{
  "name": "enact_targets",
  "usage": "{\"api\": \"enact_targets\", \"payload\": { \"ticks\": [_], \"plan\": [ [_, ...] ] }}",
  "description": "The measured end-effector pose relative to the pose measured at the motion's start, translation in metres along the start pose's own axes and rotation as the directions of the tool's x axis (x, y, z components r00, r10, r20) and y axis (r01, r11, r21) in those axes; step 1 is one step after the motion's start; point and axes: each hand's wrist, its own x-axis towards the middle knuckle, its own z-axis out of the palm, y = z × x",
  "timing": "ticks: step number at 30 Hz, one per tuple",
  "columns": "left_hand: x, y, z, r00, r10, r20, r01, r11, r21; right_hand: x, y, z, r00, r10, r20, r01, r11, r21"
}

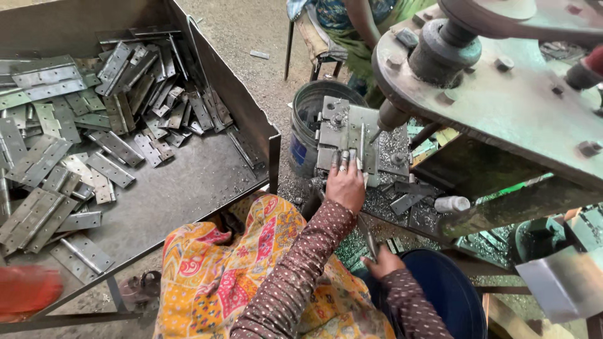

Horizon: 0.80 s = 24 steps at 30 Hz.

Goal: The person sits on the floor and repeatedly picks up metal brackets from a bin, places them into a jig on a manual punching machine, and operates the lever to punch holes. After each cycle, the person removes the bracket and places it back into the bin.

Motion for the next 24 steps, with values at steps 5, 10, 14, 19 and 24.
{"api": "enact_targets", "payload": {
  "ticks": [5, 10, 14, 19, 24],
  "plan": [
    [0.018, 0.001, 0.013, 0.998, -0.043, 0.038, 0.046, 0.994, -0.102, 0.001, -0.020, -0.058, 0.996, 0.040, 0.080, -0.031, 0.994, -0.104],
    [0.034, -0.003, 0.018, 0.993, -0.040, 0.107, 0.054, 0.989, -0.134, -0.026, -0.026, -0.006, 0.996, 0.078, -0.048, -0.079, 0.996, -0.029],
    [0.022, -0.003, 0.010, 0.996, -0.033, 0.077, 0.037, 0.997, -0.061, -0.034, -0.011, 0.034, 0.991, 0.014, -0.134, -0.020, 0.999, -0.043],
    [0.035, -0.008, 0.000, 0.994, -0.016, 0.107, 0.027, 0.994, -0.102, -0.003, -0.016, -0.021, 0.996, 0.077, 0.044, -0.074, 0.995, -0.061],
    [0.058, -0.017, 0.013, 0.974, -0.061, 0.220, 0.098, 0.982, -0.161, 0.003, -0.015, -0.053, 0.997, 0.021, 0.078, -0.007, 0.986, -0.166]
  ]
}}
